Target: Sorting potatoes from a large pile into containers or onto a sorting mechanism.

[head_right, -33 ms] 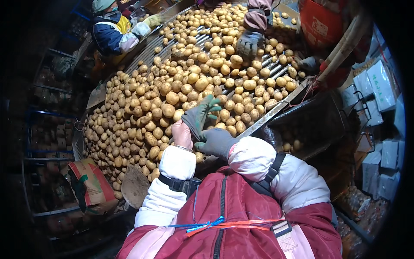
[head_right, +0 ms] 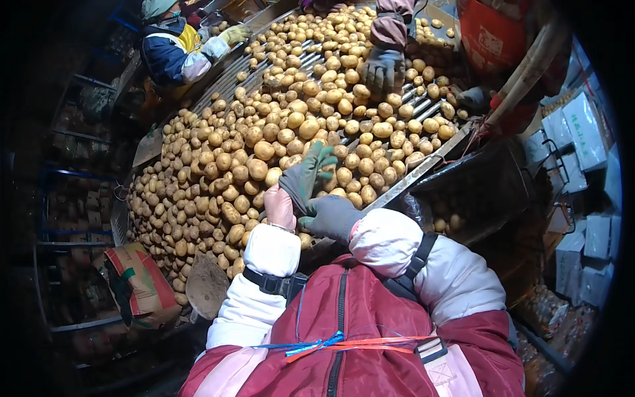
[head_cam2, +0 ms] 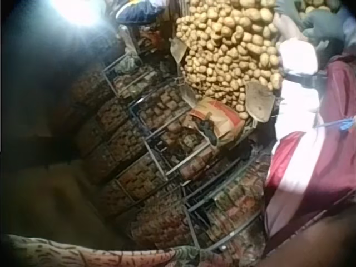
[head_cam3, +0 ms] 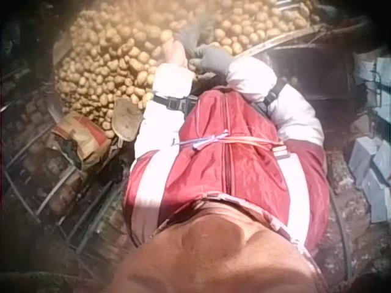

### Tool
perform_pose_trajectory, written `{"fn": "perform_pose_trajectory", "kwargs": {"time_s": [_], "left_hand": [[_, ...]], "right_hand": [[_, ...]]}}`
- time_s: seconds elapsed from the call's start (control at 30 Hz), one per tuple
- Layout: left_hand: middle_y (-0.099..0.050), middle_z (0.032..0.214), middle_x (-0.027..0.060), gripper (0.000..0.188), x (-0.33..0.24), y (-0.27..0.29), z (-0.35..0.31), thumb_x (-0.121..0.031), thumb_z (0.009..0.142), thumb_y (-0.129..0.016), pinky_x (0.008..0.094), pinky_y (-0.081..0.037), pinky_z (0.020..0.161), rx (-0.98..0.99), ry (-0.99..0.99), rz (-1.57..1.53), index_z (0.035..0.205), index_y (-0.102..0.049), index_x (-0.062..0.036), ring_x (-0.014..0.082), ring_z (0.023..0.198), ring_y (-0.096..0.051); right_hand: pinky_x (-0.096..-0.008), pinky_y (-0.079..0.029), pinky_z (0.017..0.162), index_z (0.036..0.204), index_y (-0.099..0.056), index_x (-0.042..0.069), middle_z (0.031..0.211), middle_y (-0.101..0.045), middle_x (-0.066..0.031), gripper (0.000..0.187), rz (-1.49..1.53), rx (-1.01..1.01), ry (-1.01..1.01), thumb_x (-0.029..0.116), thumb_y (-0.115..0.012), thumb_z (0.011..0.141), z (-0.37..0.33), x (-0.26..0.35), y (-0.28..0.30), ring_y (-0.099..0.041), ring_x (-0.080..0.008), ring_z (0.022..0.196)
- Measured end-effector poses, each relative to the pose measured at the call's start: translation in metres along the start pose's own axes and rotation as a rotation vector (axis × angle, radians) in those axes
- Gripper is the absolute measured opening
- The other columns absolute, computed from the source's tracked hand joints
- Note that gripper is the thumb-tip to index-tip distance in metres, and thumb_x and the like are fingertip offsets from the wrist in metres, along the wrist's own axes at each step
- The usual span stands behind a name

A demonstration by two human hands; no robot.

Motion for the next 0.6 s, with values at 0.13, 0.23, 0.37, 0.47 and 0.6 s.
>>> {"fn": "perform_pose_trajectory", "kwargs": {"time_s": [0.13, 0.23, 0.37, 0.47, 0.6], "left_hand": [[-0.069, 0.080, 0.0064, 0.013, -0.048, -0.016, -0.066, -0.016, 0.088, -0.064, 0.0343, -0.054, 0.066, 0.323, -0.341, 1.136, 0.084, -0.071, -0.0049, 0.0180, 0.069, -0.067], [-0.066, 0.062, 0.0060, 0.013, -0.057, -0.012, -0.114, -0.018, 0.076, -0.068, 0.0387, -0.051, 0.056, 0.615, -0.684, 2.270, 0.065, -0.069, -0.0107, 0.0221, 0.059, -0.065], [-0.057, 0.051, 0.0058, 0.014, -0.065, -0.018, -0.116, -0.016, 0.064, -0.065, 0.0386, -0.047, 0.050, 0.418, -1.141, 1.934, 0.051, -0.061, -0.0135, 0.0244, 0.052, -0.061], [-0.055, 0.046, 0.0036, 0.019, -0.047, -0.002, -0.098, -0.016, 0.065, -0.066, 0.0390, -0.044, 0.045, 0.462, -0.984, 2.053, 0.047, -0.059, -0.0158, 0.0240, 0.044, -0.057], [-0.055, 0.050, 0.0040, 0.020, -0.048, -0.016, -0.097, -0.014, 0.069, -0.064, 0.0400, -0.045, 0.045, 0.422, -1.080, 2.071, 0.051, -0.057, -0.0164, 0.0255, 0.043, -0.054]], "right_hand": [[-0.0434, -0.054, 0.084, 0.100, -0.075, 0.014, 0.094, -0.073, -0.0148, 0.032, -0.016, -0.049, 0.022, 0.037, -0.062, 0.081, 0.003, -0.008, 0.010, -0.070, -0.0325, 0.092], [-0.0435, -0.054, 0.083, 0.094, -0.075, 0.011, 0.092, -0.073, -0.0165, 0.032, -0.111, 0.022, -0.003, 0.036, -0.061, 0.080, 0.006, -0.005, 0.013, -0.070, -0.0328, 0.090], [-0.0468, -0.053, 0.076, 0.091, -0.074, 0.007, 0.084, -0.070, -0.0199, 0.038, -0.198, 0.014, 0.123, 0.042, -0.062, 0.081, -0.001, 0.004, 0.007, -0.067, -0.0377, 0.080], [-0.0474, -0.053, 0.079, 0.085, -0.073, 0.007, 0.086, -0.070, -0.0186, 0.032, -0.155, 0.025, 0.166, 0.037, -0.061, 0.082, -0.008, 0.014, 0.007, -0.068, -0.0367, 0.084], [-0.0492, -0.051, 0.076, 0.084, -0.072, 0.007, 0.083, -0.069, -0.0180, 0.031, -0.124, -0.039, 0.251, 0.036, -0.062, 0.083, -0.012, 0.014, 0.009, -0.067, -0.0377, 0.081]]}}
Point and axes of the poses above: each hand's wrist, its own z-axis towards the middle knuckle, its own y-axis out of the back of the hand, x = y × z, the point moved 5 cm from there along z, towards the middle knuckle
